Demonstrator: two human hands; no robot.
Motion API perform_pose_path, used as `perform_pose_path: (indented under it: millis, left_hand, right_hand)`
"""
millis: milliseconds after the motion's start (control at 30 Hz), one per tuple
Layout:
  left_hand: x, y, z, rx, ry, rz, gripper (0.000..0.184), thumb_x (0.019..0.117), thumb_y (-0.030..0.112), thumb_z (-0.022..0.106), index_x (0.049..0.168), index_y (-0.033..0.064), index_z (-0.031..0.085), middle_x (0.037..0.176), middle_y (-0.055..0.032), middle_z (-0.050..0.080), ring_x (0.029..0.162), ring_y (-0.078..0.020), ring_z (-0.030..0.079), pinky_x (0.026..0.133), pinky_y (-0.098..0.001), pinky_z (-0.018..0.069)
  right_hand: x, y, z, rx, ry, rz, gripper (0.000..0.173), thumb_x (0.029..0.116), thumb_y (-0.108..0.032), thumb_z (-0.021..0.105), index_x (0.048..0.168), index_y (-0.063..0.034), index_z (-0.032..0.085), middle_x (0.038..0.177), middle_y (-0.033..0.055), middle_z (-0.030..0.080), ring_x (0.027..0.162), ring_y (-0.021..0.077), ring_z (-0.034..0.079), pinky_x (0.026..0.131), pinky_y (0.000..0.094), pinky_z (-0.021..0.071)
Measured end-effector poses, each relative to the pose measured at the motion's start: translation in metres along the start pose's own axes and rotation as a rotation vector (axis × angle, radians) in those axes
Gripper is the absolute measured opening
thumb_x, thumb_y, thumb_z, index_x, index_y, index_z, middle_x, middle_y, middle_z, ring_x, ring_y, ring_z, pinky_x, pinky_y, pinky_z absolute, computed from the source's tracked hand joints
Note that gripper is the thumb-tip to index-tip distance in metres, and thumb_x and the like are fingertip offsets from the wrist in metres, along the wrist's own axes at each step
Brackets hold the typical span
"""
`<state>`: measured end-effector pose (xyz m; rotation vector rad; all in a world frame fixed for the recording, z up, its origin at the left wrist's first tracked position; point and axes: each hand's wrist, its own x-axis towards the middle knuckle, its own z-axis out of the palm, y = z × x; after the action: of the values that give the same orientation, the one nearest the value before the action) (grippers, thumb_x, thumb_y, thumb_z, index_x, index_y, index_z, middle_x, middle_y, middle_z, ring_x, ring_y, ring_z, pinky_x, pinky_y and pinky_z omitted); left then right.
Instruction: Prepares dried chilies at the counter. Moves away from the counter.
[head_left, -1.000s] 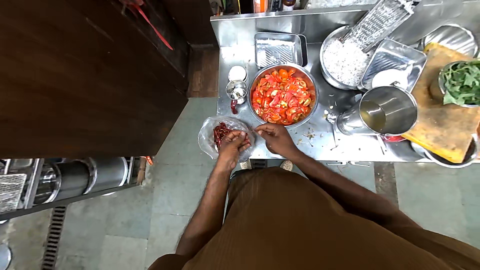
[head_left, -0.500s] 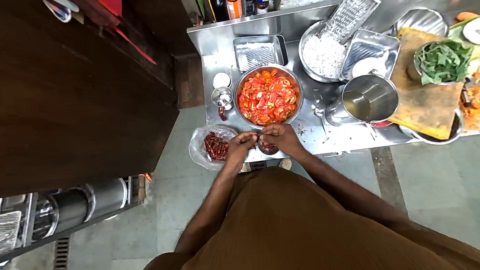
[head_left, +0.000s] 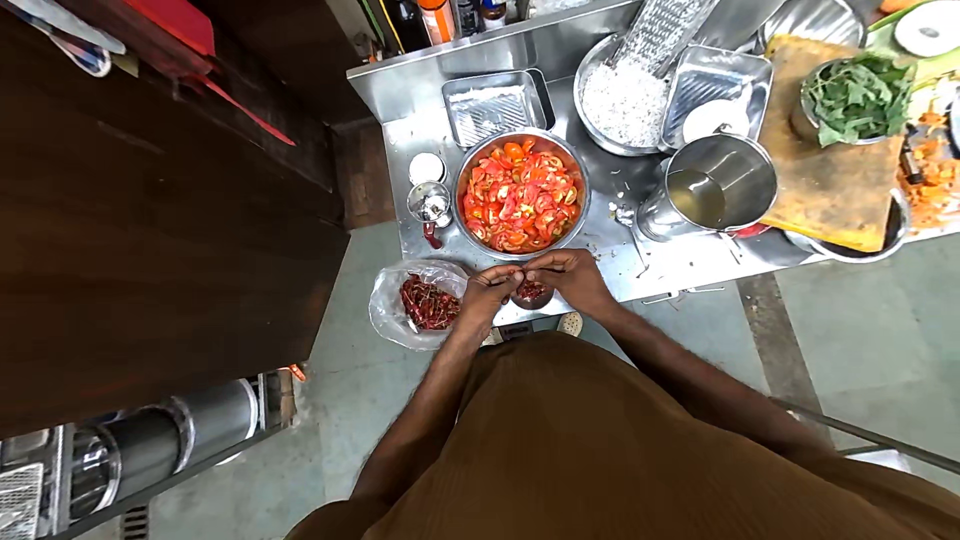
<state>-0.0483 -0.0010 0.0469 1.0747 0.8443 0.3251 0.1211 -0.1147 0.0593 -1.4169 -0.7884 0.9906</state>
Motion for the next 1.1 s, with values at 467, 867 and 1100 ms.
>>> perform_pose_path:
  millis: [467,867,1100]
  left_hand:
    - [0.0,0.002,0.005,0.342,0.017,0.177,0.022,0.1087,0.013,0.05,0.12,0.0078,0.068,0.096,-0.0069,0.071,0.075,-0.0143,0.063,0.066,-0.0288,0.0523]
    - [-0.014,0.017,0.014,0.594,-0.037,0.187,0.013,0.1023,0.023,0.066,0.109,0.0135,0.071,0.096,-0.0026,0.072,0.082,-0.015,0.068,0.075,-0.0371,0.0577]
    - [-0.012,0.017,0.019,0.907,-0.027,0.135,0.011,0.1038,0.022,0.063,0.099,0.0146,0.069,0.083,-0.0009,0.07,0.075,-0.0163,0.067,0.072,-0.0439,0.0566]
  right_hand:
    - [-0.004,0.0,-0.001,0.046,0.115,-0.03,0.012,0.0896,-0.003,0.078,0.1,0.002,0.076,0.089,0.0113,0.077,0.077,0.0182,0.075,0.076,0.034,0.0653]
    - [-0.009,0.002,0.003,-0.061,0.081,-0.03,0.01,0.0881,-0.003,0.079,0.098,-0.0029,0.078,0.089,0.0066,0.078,0.078,0.0143,0.075,0.076,0.0328,0.0654]
    - [-0.018,0.003,0.001,-0.431,0.013,-0.2,0.007,0.0921,-0.01,0.074,0.096,-0.0122,0.079,0.092,-0.0031,0.077,0.081,0.0043,0.072,0.079,0.0295,0.0629]
